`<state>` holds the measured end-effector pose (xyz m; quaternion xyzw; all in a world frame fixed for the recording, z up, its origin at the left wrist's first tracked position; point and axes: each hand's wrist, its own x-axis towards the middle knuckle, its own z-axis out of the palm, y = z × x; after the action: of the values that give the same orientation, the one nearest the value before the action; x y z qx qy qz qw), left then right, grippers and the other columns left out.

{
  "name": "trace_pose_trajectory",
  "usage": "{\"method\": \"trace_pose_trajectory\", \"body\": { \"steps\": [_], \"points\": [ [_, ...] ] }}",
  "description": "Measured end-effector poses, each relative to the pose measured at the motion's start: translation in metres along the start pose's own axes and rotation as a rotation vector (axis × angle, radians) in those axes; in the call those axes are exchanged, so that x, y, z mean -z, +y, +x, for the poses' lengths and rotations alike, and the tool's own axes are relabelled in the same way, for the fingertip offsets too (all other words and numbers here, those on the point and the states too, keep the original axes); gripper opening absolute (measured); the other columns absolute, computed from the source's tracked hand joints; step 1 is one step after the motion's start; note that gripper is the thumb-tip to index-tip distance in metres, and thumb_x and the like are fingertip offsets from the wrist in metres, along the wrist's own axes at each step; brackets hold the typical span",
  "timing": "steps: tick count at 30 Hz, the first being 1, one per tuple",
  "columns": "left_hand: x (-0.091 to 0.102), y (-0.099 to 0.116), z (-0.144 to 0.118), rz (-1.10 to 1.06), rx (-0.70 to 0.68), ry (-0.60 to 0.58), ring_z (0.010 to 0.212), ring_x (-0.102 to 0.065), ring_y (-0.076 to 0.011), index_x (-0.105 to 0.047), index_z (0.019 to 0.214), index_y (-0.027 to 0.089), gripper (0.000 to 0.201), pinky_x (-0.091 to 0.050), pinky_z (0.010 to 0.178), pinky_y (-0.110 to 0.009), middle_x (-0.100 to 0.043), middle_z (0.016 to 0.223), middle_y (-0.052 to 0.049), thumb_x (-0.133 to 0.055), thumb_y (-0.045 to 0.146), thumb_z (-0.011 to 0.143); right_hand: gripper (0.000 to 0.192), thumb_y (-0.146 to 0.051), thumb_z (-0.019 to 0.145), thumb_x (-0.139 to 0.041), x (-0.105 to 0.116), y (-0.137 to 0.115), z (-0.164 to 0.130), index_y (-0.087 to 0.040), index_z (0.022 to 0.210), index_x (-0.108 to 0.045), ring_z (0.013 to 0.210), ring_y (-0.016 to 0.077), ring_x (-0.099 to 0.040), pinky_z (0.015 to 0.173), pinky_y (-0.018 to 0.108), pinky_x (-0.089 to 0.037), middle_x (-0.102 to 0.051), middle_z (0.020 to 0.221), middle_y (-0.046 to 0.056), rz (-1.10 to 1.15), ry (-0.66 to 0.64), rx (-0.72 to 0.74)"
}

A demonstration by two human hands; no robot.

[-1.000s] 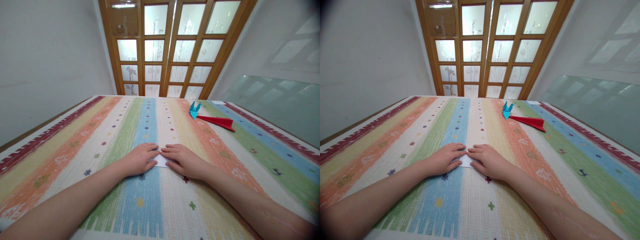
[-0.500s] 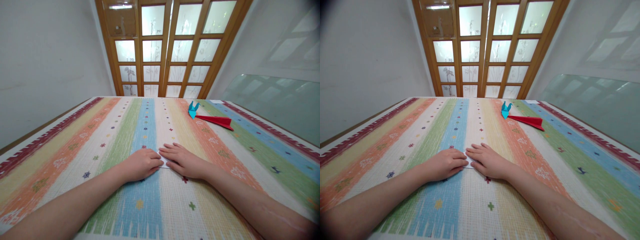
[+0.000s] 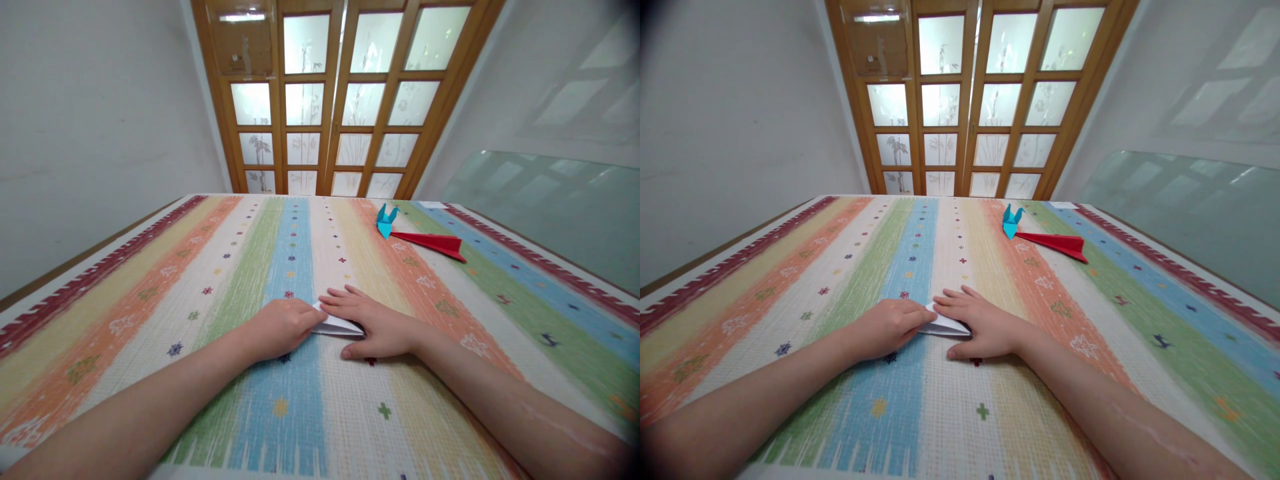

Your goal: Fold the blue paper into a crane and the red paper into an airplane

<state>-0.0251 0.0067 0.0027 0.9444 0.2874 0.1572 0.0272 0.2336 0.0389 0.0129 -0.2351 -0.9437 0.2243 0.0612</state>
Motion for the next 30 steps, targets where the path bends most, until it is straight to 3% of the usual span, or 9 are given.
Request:
{"method": "trace_pose_trajectory", "body": {
  "steps": [5, 9, 15, 18, 21, 25, 30],
  "points": [
    [-0.006, -0.005, -0.002, 0.018, 0.043, 0.05, 0.097, -0.068, -0.0217, -0.052, 0.131, 0.02, 0.037, -0.053, 0.083, -0.034, -0.072, 0.107, -0.009, -0.047, 0.013, 0.095, 0.078, -0.042, 0.083, -0.07, -0.003, 0.001, 0.001, -0.032, 0.15, -0.033, 0.144, 0.0328, -0.027, 0.115, 0.061, -0.01, -0.039, 0.153, 0.009, 0.001, 0.04, 0.002],
    [-0.009, -0.007, -0.002, -0.003, 0.126, 0.111, 0.089, -0.069, -0.0203, -0.057, 0.119, 0.019, 0.026, -0.053, 0.079, -0.033, -0.072, 0.1, -0.007, -0.046, 0.014, 0.096, 0.062, -0.022, 0.085, -0.063, -0.009, 0.0, 0.005, -0.032, 0.144, -0.045, 0.136, 0.0294, -0.042, 0.113, 0.058, -0.02, -0.053, 0.143, 0.008, -0.019, 0.147, 0.01],
    [-0.005, -0.003, -0.001, -0.128, 0.121, 0.163, 0.091, -0.067, -0.0177, -0.061, 0.102, 0.018, 0.019, -0.053, 0.082, -0.031, -0.071, 0.101, -0.006, -0.046, 0.01, 0.093, 0.034, -0.008, 0.088, -0.051, -0.015, -0.003, 0.013, -0.024, 0.113, -0.068, 0.105, 0.0206, -0.061, 0.095, 0.038, -0.044, -0.069, 0.113, 0.008, 0.056, 0.327, 0.094],
    [-0.001, 0.0, 0.0, -0.208, 0.081, 0.219, 0.097, -0.065, -0.017, -0.064, 0.097, 0.018, 0.022, -0.052, 0.086, -0.031, -0.069, 0.108, -0.005, -0.047, 0.006, 0.091, 0.026, -0.01, 0.09, -0.049, -0.016, -0.003, 0.013, -0.021, 0.1, -0.07, 0.094, 0.0198, -0.062, 0.088, 0.036, -0.046, -0.071, 0.098, 0.006, 0.081, 0.362, 0.037],
    [0.002, 0.001, 0.0, -0.252, 0.079, 0.249, 0.102, -0.064, -0.0175, -0.064, 0.11, 0.02, 0.029, -0.052, 0.089, -0.032, -0.067, 0.114, -0.006, -0.048, 0.006, 0.091, 0.022, -0.016, 0.092, -0.05, -0.016, -0.005, 0.012, -0.022, 0.1, -0.07, 0.09, 0.0192, -0.062, 0.084, 0.035, -0.047, -0.069, 0.094, 0.005, 0.159, 0.409, -0.05],
    [0.004, 0.002, 0.0, -0.282, 0.102, 0.231, 0.106, -0.062, -0.0193, -0.063, 0.12, 0.02, 0.033, -0.051, 0.093, -0.034, -0.064, 0.12, -0.008, -0.049, 0.01, 0.091, 0.02, -0.027, 0.095, -0.052, -0.016, -0.008, 0.013, -0.022, 0.095, -0.07, 0.081, 0.0172, -0.063, 0.076, 0.031, -0.047, -0.069, 0.085, 0.003, 0.372, 0.427, -0.16],
    [0.007, 0.005, 0.001, -0.388, 0.144, 0.23, 0.104, -0.061, -0.019, -0.065, 0.119, 0.022, 0.035, -0.049, 0.091, -0.034, -0.064, 0.116, -0.008, -0.049, 0.011, 0.091, 0.025, -0.041, 0.092, -0.057, -0.021, -0.013, 0.017, -0.019, 0.085, -0.066, 0.056, 0.0122, -0.055, 0.052, 0.024, -0.043, -0.062, 0.07, 0.0, 0.743, 0.422, -0.316]
  ]
}}
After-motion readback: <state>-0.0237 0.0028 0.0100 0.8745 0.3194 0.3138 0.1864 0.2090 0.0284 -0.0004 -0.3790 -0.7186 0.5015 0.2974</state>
